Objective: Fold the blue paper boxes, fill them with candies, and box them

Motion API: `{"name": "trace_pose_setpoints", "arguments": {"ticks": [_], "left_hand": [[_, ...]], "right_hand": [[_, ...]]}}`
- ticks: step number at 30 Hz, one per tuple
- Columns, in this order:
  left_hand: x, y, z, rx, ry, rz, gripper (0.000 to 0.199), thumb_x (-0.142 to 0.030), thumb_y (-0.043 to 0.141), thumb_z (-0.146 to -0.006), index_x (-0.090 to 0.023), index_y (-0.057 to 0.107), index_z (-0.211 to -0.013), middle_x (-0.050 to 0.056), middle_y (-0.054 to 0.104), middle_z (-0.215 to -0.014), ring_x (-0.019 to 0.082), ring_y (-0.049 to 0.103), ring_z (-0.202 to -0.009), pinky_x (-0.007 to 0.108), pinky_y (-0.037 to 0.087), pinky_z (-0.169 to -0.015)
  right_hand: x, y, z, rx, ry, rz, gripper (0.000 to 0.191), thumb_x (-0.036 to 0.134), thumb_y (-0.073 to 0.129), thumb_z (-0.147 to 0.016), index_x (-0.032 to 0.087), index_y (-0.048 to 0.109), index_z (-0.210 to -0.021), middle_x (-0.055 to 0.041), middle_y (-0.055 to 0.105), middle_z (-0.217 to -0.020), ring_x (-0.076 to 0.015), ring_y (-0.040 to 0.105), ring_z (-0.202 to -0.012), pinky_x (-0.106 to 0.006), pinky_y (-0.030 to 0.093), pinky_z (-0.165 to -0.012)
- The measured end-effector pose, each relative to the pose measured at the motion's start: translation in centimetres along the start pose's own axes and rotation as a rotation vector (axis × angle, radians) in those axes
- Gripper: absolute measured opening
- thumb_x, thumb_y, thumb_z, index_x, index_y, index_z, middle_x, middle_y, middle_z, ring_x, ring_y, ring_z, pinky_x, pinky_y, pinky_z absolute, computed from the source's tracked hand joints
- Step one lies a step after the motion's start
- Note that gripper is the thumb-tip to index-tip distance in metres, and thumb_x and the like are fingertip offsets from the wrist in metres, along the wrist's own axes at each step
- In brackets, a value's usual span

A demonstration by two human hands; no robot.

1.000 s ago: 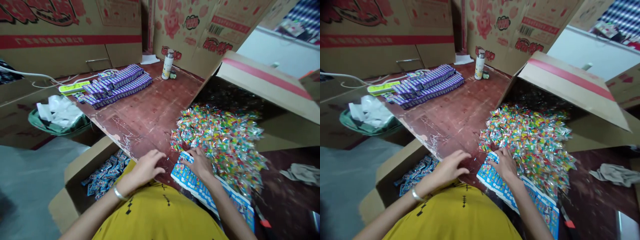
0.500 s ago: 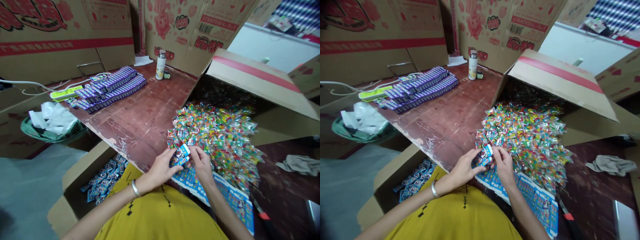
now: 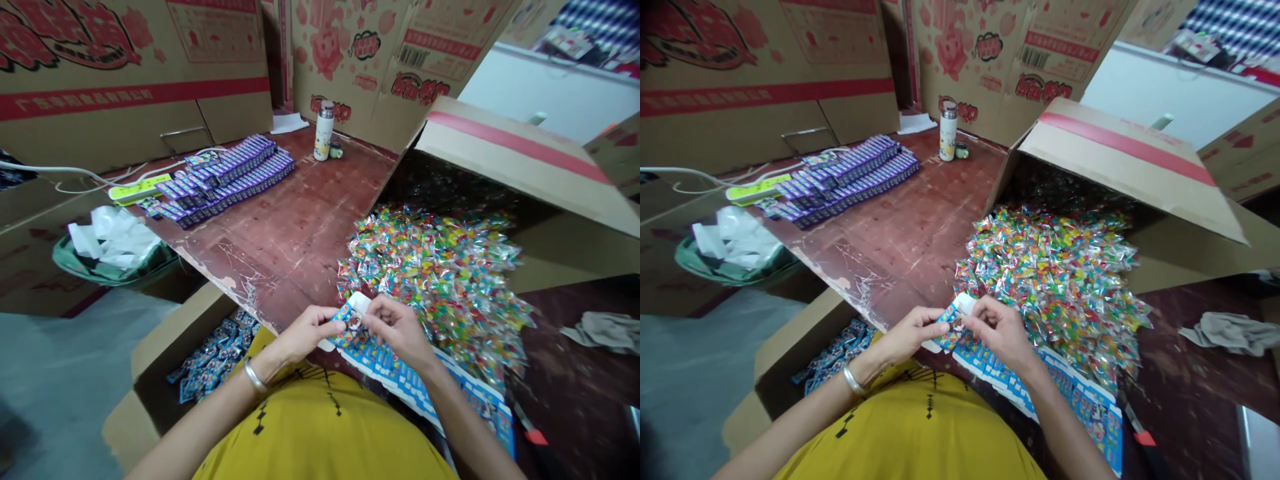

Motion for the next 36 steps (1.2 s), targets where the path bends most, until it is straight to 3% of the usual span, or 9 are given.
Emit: {"name": "trace_pose_setpoints", "arguments": {"ticks": [4,7,10,13,20,23,27,31,36], "left_hand": [[-0.1,-0.9,-0.4,-0.262,0.146,0.041,0.027,-0.031,0.070,-0.077,-0.013,0.072,-0.096,0.005,0.069,-0.091,0.018,0.061,-0.083,0.028,0.046,-0.080],[-0.2,-1.0,-0.1,-0.411,0.215,0.030,0.033,-0.027,0.073,-0.074,-0.016,0.067,-0.105,0.003,0.065,-0.085,0.015,0.059,-0.076,0.025,0.048,-0.072],[-0.9,-0.7,0.5,-0.456,0.280,-0.048,0.055,-0.023,0.071,-0.076,-0.025,0.052,-0.128,-0.001,0.061,-0.086,0.012,0.058,-0.073,0.023,0.048,-0.068],[-1.5,-0.4,0.7,-0.410,0.287,-0.150,0.051,-0.020,0.068,-0.078,-0.025,0.053,-0.126,0.002,0.061,-0.099,0.013,0.057,-0.080,0.023,0.048,-0.071],[-1.7,-0.5,0.6,-0.246,0.219,-0.202,0.027,-0.014,0.066,-0.076,-0.018,0.057,-0.101,0.001,0.060,-0.094,0.013,0.057,-0.078,0.023,0.046,-0.071],[-1.8,-0.7,0.6,-0.279,0.252,-0.101,0.030,-0.013,0.067,-0.074,-0.019,0.051,-0.099,0.000,0.057,-0.095,0.013,0.058,-0.083,0.022,0.047,-0.072],[-1.3,-0.9,0.6,-0.300,0.217,0.022,0.039,-0.015,0.069,-0.074,-0.022,0.043,-0.102,-0.001,0.056,-0.095,0.010,0.059,-0.073,0.021,0.047,-0.066],[-1.4,-1.2,1.0,-0.331,0.201,-0.075,0.038,-0.013,0.069,-0.072,-0.021,0.046,-0.101,0.000,0.056,-0.095,0.012,0.060,-0.077,0.022,0.048,-0.067],[-2.1,-1.2,1.7,-0.360,0.239,-0.225,0.039,-0.011,0.065,-0.075,-0.023,0.051,-0.109,0.001,0.058,-0.097,0.016,0.060,-0.089,0.025,0.049,-0.075]], "right_hand": [[-0.8,0.8,0.0,-0.273,-0.061,-0.139,0.029,0.030,0.073,-0.077,0.023,0.057,-0.101,-0.0022,0.067,-0.092,-0.0180,0.064,-0.082,-0.027,0.051,-0.067],[-1.6,2.3,0.1,-0.385,-0.077,-0.190,0.029,0.030,0.070,-0.080,0.023,0.058,-0.106,-0.0034,0.068,-0.092,-0.0187,0.064,-0.082,-0.030,0.052,-0.071],[-1.9,2.7,0.4,-0.520,-0.114,-0.164,0.041,0.029,0.068,-0.081,0.024,0.055,-0.120,-0.0032,0.067,-0.091,-0.0183,0.064,-0.078,-0.031,0.051,-0.071],[-1.8,2.7,0.6,-0.560,-0.173,-0.051,0.034,0.029,0.065,-0.084,0.023,0.061,-0.117,-0.0049,0.067,-0.098,-0.0194,0.063,-0.084,-0.034,0.050,-0.077],[-1.3,2.9,-0.1,-0.456,-0.248,0.033,0.011,0.027,0.063,-0.085,0.021,0.062,-0.077,-0.0038,0.062,-0.090,-0.0191,0.060,-0.085,-0.032,0.048,-0.076],[-0.8,3.1,-0.5,-0.421,-0.238,-0.102,0.007,0.026,0.064,-0.084,0.022,0.059,-0.086,-0.0056,0.061,-0.102,-0.0207,0.060,-0.095,-0.035,0.048,-0.082],[-0.2,3.0,-1.0,-0.368,-0.209,-0.191,0.017,0.026,0.066,-0.082,0.023,0.055,-0.094,-0.0029,0.061,-0.090,-0.0190,0.060,-0.085,-0.034,0.048,-0.080],[0.2,3.0,-1.9,-0.211,-0.163,-0.165,0.017,0.033,0.067,-0.081,0.021,0.057,-0.074,-0.0028,0.059,-0.080,-0.0184,0.057,-0.078,-0.031,0.048,-0.073],[-0.6,2.5,-2.7,-0.121,0.018,-0.161,0.021,0.036,0.075,-0.074,0.019,0.063,-0.077,-0.0025,0.063,-0.077,-0.0175,0.057,-0.072,-0.029,0.046,-0.067]]}}
Point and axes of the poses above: each hand's wrist, its own z-axis away from the middle knuckle, its own y-axis out of the palm, x = y × z, the point moved 6 cm from there along -z, towards the middle knuckle
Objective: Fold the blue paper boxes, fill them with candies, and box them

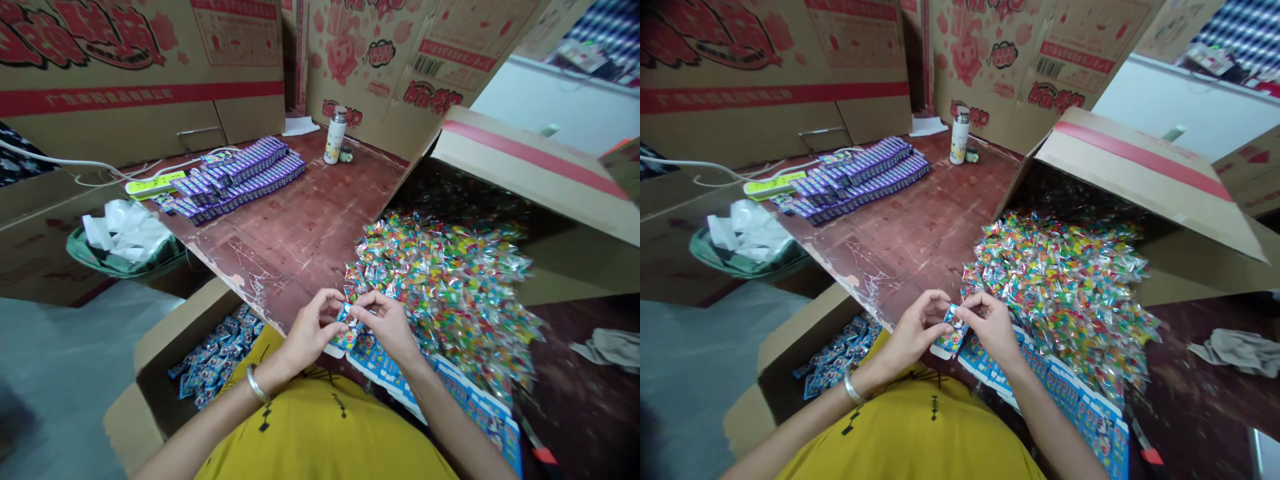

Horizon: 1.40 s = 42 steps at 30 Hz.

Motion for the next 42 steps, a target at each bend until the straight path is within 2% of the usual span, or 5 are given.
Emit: {"name": "trace_pose_setpoints", "arguments": {"ticks": [19,25,29,37,42], "left_hand": [[1.7,-0.8,1.1,0.026,-0.066,-0.027,0.022,-0.022,0.065,-0.077,-0.018,0.064,-0.099,0.003,0.066,-0.093,0.016,0.059,-0.079,0.025,0.047,-0.072],[2.2,-5.6,0.6,-0.228,-0.126,0.027,0.033,-0.029,0.077,-0.067,-0.018,0.047,-0.078,-0.004,0.059,-0.070,0.010,0.057,-0.063,0.018,0.044,-0.057],[1.9,-8.7,0.3,-0.369,-0.152,0.089,0.042,-0.031,0.076,-0.067,-0.020,0.047,-0.095,-0.004,0.058,-0.079,0.008,0.056,-0.054,0.017,0.045,-0.045],[3.3,-7.5,0.5,-0.196,-0.257,0.184,0.052,-0.027,0.071,-0.070,-0.019,0.053,-0.118,0.004,0.065,-0.100,0.018,0.067,-0.079,0.035,0.056,-0.074],[4.2,-6.9,0.3,-0.162,-0.155,-0.038,0.049,-0.027,0.068,-0.073,-0.018,0.055,-0.120,0.008,0.066,-0.111,0.023,0.062,-0.099,0.034,0.051,-0.083]], "right_hand": [[2.2,2.0,3.2,0.133,-0.359,0.429,0.014,0.026,0.053,-0.091,0.024,0.066,-0.094,-0.0067,0.063,-0.098,-0.0227,0.058,-0.097,-0.036,0.046,-0.084],[-0.5,-2.4,-0.3,-0.109,-0.226,0.609,0.018,0.029,0.052,-0.091,0.023,0.062,-0.105,-0.0051,0.063,-0.093,-0.0196,0.062,-0.078,-0.031,0.049,-0.068],[-2.4,-1.5,-2.6,0.090,-0.274,0.865,0.019,0.025,0.060,-0.085,0.027,0.065,-0.103,-0.0041,0.063,-0.103,-0.0179,0.062,-0.073,-0.031,0.048,-0.069],[-4.1,1.4,-5.0,0.171,-0.262,0.895,0.028,0.015,0.064,-0.080,0.024,0.064,-0.106,-0.0080,0.065,-0.108,-0.0225,0.065,-0.093,-0.034,0.048,-0.083],[-2.9,0.3,-4.8,0.110,-0.164,0.676,0.029,0.031,0.059,-0.087,0.023,0.051,-0.113,-0.0004,0.067,-0.074,-0.0186,0.066,-0.063,-0.030,0.051,-0.060]]}}
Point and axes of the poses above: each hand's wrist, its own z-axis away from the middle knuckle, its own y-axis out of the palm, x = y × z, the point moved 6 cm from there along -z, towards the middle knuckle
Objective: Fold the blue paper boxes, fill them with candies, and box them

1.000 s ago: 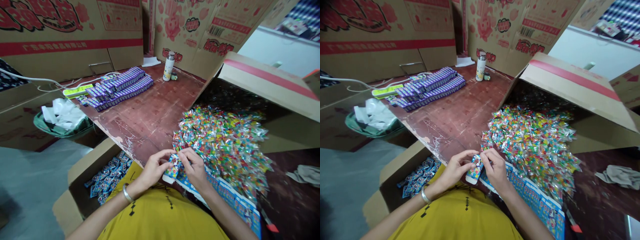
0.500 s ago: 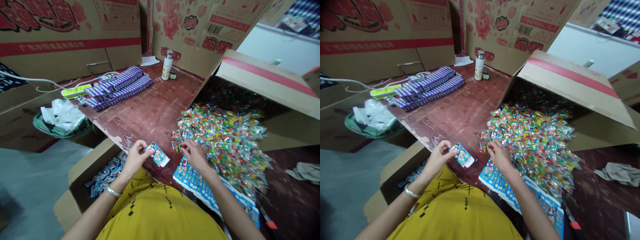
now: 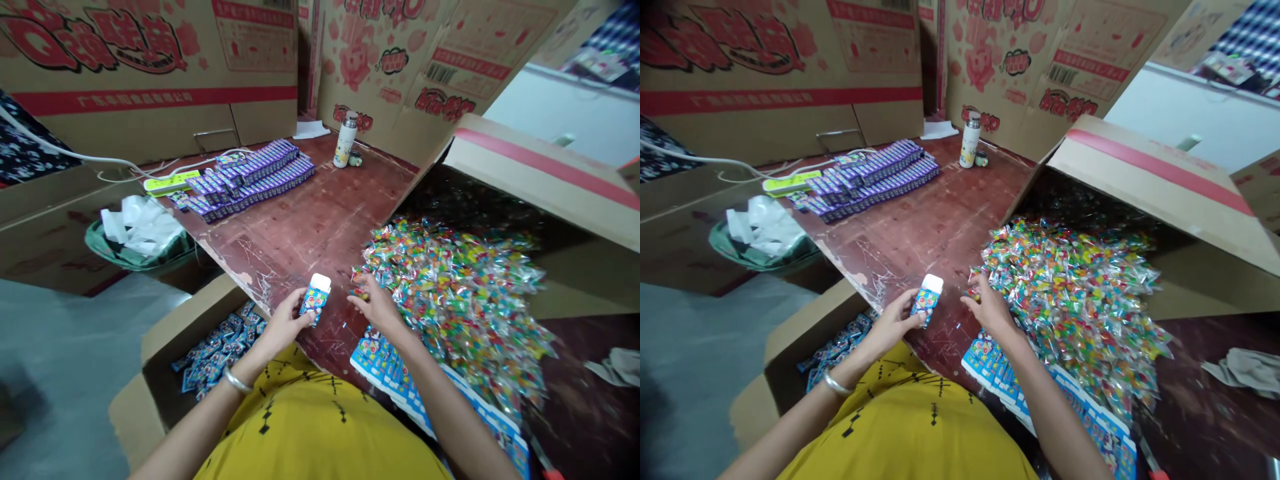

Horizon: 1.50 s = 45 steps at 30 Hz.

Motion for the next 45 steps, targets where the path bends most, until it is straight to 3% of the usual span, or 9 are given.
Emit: {"name": "trace_pose_setpoints", "arguments": {"ticks": [5,13,16,20,24,30,36,41,45], "left_hand": [[-1.0,1.7,0.5,0.103,0.119,-0.224,0.037,-0.028,0.058,-0.083,-0.020,0.060,-0.119,0.008,0.066,-0.117,0.025,0.059,-0.107,0.035,0.045,-0.094],[-2.7,4.4,1.3,0.161,0.179,-0.221,0.034,-0.023,0.057,-0.083,-0.021,0.061,-0.116,0.004,0.068,-0.110,0.023,0.061,-0.099,0.030,0.045,-0.090],[-2.6,4.5,1.4,0.133,0.190,-0.233,0.032,-0.024,0.057,-0.084,-0.020,0.061,-0.115,0.004,0.068,-0.109,0.022,0.060,-0.099,0.030,0.044,-0.090],[-2.5,4.4,1.2,0.118,0.198,-0.236,0.034,-0.022,0.055,-0.085,-0.021,0.059,-0.119,0.005,0.066,-0.114,0.021,0.060,-0.100,0.030,0.044,-0.091],[-2.9,4.2,1.1,0.063,0.231,-0.234,0.033,-0.020,0.055,-0.085,-0.020,0.060,-0.117,0.005,0.066,-0.113,0.021,0.059,-0.101,0.031,0.044,-0.093],[-3.5,4.6,1.3,0.067,0.243,-0.241,0.030,-0.022,0.057,-0.085,-0.021,0.061,-0.115,0.005,0.066,-0.112,0.022,0.059,-0.102,0.033,0.044,-0.094],[-4.0,5.1,1.6,0.041,0.256,-0.102,0.050,-0.014,0.060,-0.081,-0.024,0.048,-0.129,0.004,0.064,-0.110,0.019,0.061,-0.097,0.032,0.049,-0.090],[-4.9,5.4,1.8,0.012,0.264,-0.027,0.068,-0.013,0.060,-0.081,-0.028,0.031,-0.141,0.004,0.063,-0.106,0.018,0.062,-0.093,0.032,0.052,-0.084],[-5.5,5.6,1.8,0.021,0.274,-0.008,0.058,-0.014,0.062,-0.081,-0.026,0.040,-0.134,0.006,0.062,-0.115,0.019,0.063,-0.097,0.032,0.052,-0.085]], "right_hand": [[3.5,-2.3,0.6,-0.008,0.005,-0.386,0.020,0.040,0.049,-0.092,0.022,0.055,-0.097,0.0021,0.063,-0.064,-0.0127,0.055,-0.046,-0.024,0.044,-0.048],[5.6,-2.9,0.6,-0.164,-0.076,-0.127,0.019,0.033,0.070,-0.079,0.023,0.063,-0.093,0.0009,0.064,-0.074,-0.0145,0.056,-0.059,-0.027,0.045,-0.059],[6.9,-3.7,0.9,-0.173,-0.191,-0.019,0.009,0.029,0.064,-0.084,0.023,0.067,-0.090,-0.0019,0.063,-0.080,-0.0166,0.058,-0.069,-0.030,0.047,-0.068],[8.4,-4.8,1.4,-0.099,-0.335,0.005,0.022,0.018,0.050,-0.092,0.023,0.068,-0.104,-0.0064,0.061,-0.096,-0.0192,0.060,-0.088,-0.032,0.048,-0.080],[8.1,-5.1,1.5,-0.064,-0.303,0.002,0.020,0.016,0.050,-0.093,0.022,0.067,-0.101,-0.0051,0.062,-0.094,-0.0174,0.061,-0.083,-0.029,0.048,-0.075],[7.0,-3.9,1.7,-0.169,-0.237,0.037,0.014,0.026,0.064,-0.086,0.023,0.063,-0.099,-0.0001,0.066,-0.081,-0.0150,0.060,-0.064,-0.027,0.047,-0.063],[7.9,-3.1,2.8,-0.145,-0.304,-0.014,0.033,0.023,0.048,-0.095,0.025,0.051,-0.128,-0.0023,0.070,-0.096,-0.0175,0.066,-0.084,-0.029,0.048,-0.078],[6.2,-4.2,3.6,-0.354,-0.152,-0.210,0.017,0.028,0.054,-0.091,0.023,0.063,-0.105,-0.0057,0.066,-0.099,-0.0190,0.065,-0.081,-0.029,0.051,-0.068],[4.9,-2.1,4.1,-0.289,-0.119,-0.361,0.028,0.029,0.061,-0.087,0.026,0.060,-0.115,-0.0064,0.063,-0.109,-0.0206,0.065,-0.089,-0.031,0.054,-0.070]]}}
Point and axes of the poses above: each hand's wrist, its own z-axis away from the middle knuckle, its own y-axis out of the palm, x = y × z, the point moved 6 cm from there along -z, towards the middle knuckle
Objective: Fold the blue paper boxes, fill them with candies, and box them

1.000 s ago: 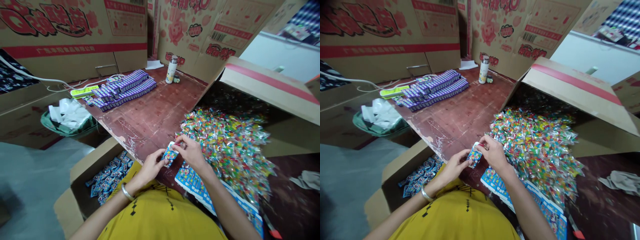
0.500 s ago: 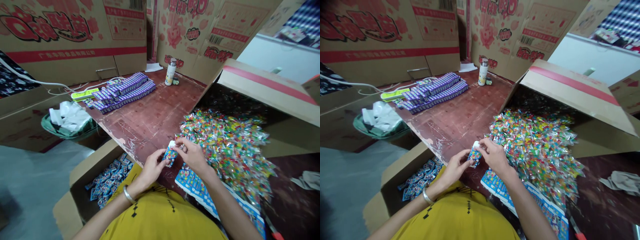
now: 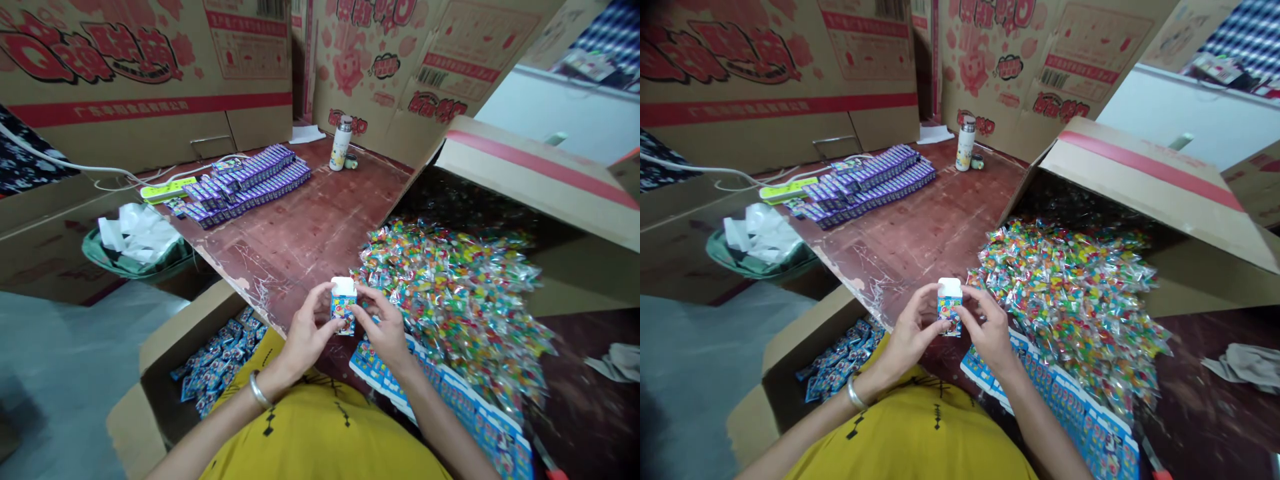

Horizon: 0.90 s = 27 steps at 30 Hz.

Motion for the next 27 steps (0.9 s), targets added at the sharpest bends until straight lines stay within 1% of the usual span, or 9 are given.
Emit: {"name": "trace_pose_setpoints", "arguments": {"ticks": [5,8,13,15,17,20,22,24,27], "left_hand": [[-0.2,0.2,-0.1,0.002,0.005,0.028,0.058,-0.014,0.060,-0.082,-0.026,0.039,-0.135,0.006,0.062,-0.119,0.019,0.063,-0.098,0.032,0.053,-0.085],[0.2,0.2,0.0,0.021,-0.007,0.016,0.053,-0.014,0.062,-0.081,-0.024,0.045,-0.130,0.006,0.063,-0.117,0.019,0.063,-0.097,0.031,0.052,-0.086],[1.5,0.4,-0.1,0.147,-0.081,0.020,0.043,-0.014,0.061,-0.081,-0.021,0.052,-0.123,0.006,0.065,-0.109,0.019,0.063,-0.092,0.031,0.051,-0.083],[1.8,0.5,-0.3,0.180,-0.096,0.031,0.042,-0.015,0.064,-0.079,-0.020,0.053,-0.119,0.006,0.064,-0.110,0.020,0.062,-0.096,0.030,0.050,-0.083],[1.8,0.5,-0.6,0.166,-0.101,0.058,0.042,-0.016,0.067,-0.077,-0.020,0.052,-0.115,0.006,0.063,-0.112,0.020,0.061,-0.100,0.029,0.050,-0.081],[1.9,0.6,-0.7,0.118,-0.120,0.141,0.045,-0.017,0.069,-0.075,-0.022,0.044,-0.112,0.005,0.063,-0.109,0.018,0.062,-0.095,0.025,0.050,-0.075],[2.1,0.7,-0.7,0.105,-0.143,0.182,0.048,-0.017,0.070,-0.074,-0.023,0.041,-0.111,0.004,0.064,-0.106,0.015,0.064,-0.087,0.023,0.049,-0.070],[2.1,0.7,-0.5,0.101,-0.158,0.169,0.048,-0.017,0.071,-0.073,-0.023,0.040,-0.110,0.003,0.063,-0.105,0.014,0.064,-0.084,0.023,0.049,-0.069],[1.7,0.3,-0.2,0.084,-0.140,0.076,0.045,-0.016,0.069,-0.075,-0.022,0.042,-0.110,0.004,0.062,-0.108,0.015,0.064,-0.088,0.024,0.051,-0.072]], "right_hand": [[-1.2,1.0,1.1,-0.056,0.029,-0.145,0.037,0.027,0.062,-0.086,0.026,0.055,-0.122,-0.0059,0.066,-0.108,-0.0214,0.065,-0.095,-0.035,0.055,-0.082],[-1.7,1.1,1.3,-0.076,0.035,-0.142,0.034,0.027,0.061,-0.087,0.026,0.057,-0.120,-0.0060,0.066,-0.106,-0.0210,0.065,-0.090,-0.035,0.054,-0.081],[-1.9,1.0,1.2,-0.077,0.035,-0.090,0.006,0.027,0.060,-0.087,0.022,0.063,-0.089,-0.0029,0.064,-0.085,-0.0179,0.062,-0.077,-0.032,0.051,-0.073],[-1.5,0.9,1.0,-0.083,0.015,-0.101,0.008,0.026,0.060,-0.087,0.021,0.061,-0.080,-0.0039,0.063,-0.090,-0.0189,0.061,-0.084,-0.032,0.050,-0.076],[-1.3,0.9,0.9,-0.100,0.026,-0.162,0.004,0.026,0.060,-0.086,0.022,0.060,-0.085,-0.0052,0.063,-0.097,-0.0200,0.061,-0.092,-0.032,0.050,-0.079],[-1.2,0.9,0.7,-0.131,0.091,-0.280,0.019,0.025,0.061,-0.086,0.024,0.054,-0.104,-0.0042,0.064,-0.097,-0.0191,0.062,-0.091,-0.033,0.051,-0.081],[-1.1,1.0,0.4,-0.108,0.104,-0.308,0.018,0.027,0.062,-0.085,0.023,0.054,-0.101,-0.0035,0.064,-0.092,-0.0185,0.063,-0.087,-0.032,0.051,-0.079],[-0.9,1.1,0.1,-0.053,0.097,-0.312,0.013,0.033,0.063,-0.084,0.021,0.056,-0.087,-0.0035,0.063,-0.087,-0.0180,0.061,-0.081,-0.031,0.051,-0.074],[-1.1,1.1,-0.4,0.022,0.148,-0.321,0.024,0.039,0.068,-0.080,0.020,0.055,-0.075,-0.0029,0.061,-0.080,-0.0172,0.059,-0.075,-0.029,0.050,-0.068]]}}
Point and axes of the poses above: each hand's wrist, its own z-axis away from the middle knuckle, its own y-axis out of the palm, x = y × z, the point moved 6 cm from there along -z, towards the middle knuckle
